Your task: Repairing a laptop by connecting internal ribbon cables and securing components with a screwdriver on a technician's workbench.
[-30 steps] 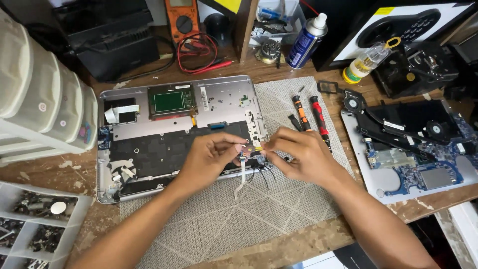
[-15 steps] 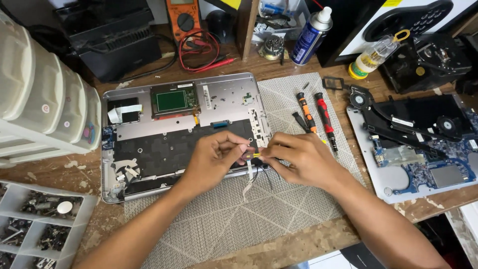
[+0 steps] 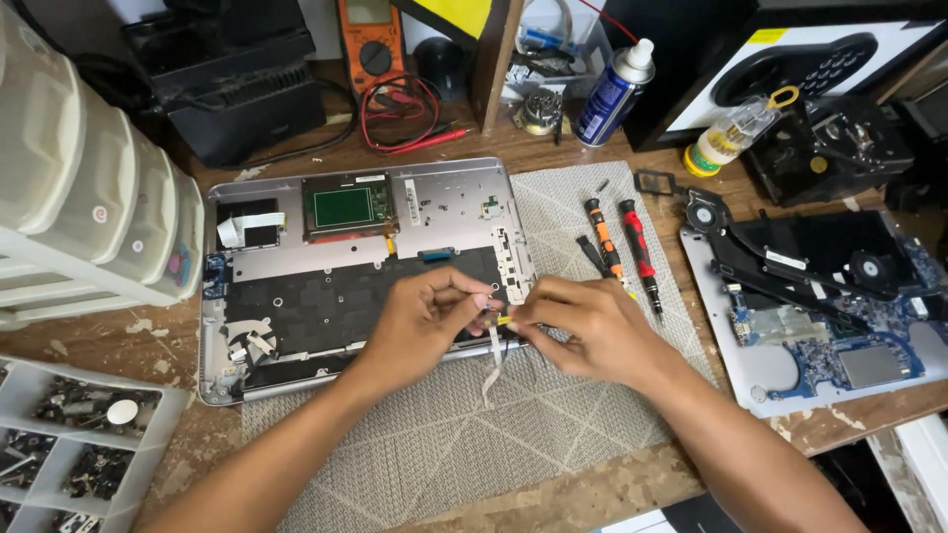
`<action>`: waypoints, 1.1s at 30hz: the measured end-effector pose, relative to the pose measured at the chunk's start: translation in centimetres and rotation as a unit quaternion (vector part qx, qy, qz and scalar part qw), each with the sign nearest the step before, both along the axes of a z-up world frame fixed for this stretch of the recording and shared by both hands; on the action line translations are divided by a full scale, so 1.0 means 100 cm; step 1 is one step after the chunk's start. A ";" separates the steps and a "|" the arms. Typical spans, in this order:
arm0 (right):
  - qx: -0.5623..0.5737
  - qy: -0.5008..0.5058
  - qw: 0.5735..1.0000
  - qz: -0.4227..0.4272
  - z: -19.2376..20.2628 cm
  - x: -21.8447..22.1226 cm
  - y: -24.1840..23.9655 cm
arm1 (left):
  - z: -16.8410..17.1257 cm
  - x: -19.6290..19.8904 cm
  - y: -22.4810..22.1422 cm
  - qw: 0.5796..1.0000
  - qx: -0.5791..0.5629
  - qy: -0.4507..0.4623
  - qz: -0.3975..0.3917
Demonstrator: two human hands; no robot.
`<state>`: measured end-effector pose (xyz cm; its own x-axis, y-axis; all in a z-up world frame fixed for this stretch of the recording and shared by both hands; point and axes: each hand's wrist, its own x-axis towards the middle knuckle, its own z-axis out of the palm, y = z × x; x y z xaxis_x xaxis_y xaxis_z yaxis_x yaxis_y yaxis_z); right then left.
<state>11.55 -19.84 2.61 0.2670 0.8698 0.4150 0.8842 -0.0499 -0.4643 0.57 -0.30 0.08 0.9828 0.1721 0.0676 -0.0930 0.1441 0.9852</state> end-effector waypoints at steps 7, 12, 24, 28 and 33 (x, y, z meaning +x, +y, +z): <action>0.024 0.024 0.999 0.008 -0.006 0.006 -0.001 | -0.006 0.000 0.003 1.000 -0.005 -0.011 -0.002; 0.075 0.025 0.994 -0.076 0.001 0.015 0.001 | -0.005 -0.001 0.004 1.000 -0.001 -0.005 -0.005; -0.049 0.026 0.964 -0.259 -0.006 0.034 -0.014 | 0.010 -0.002 0.005 0.998 0.047 0.041 0.007; -0.071 0.059 0.951 -0.293 -0.006 0.030 -0.013 | 0.009 -0.003 0.004 0.998 0.055 0.038 -0.002; -0.093 0.028 0.942 -0.321 -0.008 0.035 -0.017 | 0.007 -0.003 0.004 1.000 0.017 0.020 -0.003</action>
<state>15.00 -21.52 1.81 0.7805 0.5770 0.2405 0.6175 -0.6517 -0.4404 0.22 0.06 0.75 0.9857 0.1651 0.0348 -0.0536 0.1107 0.9924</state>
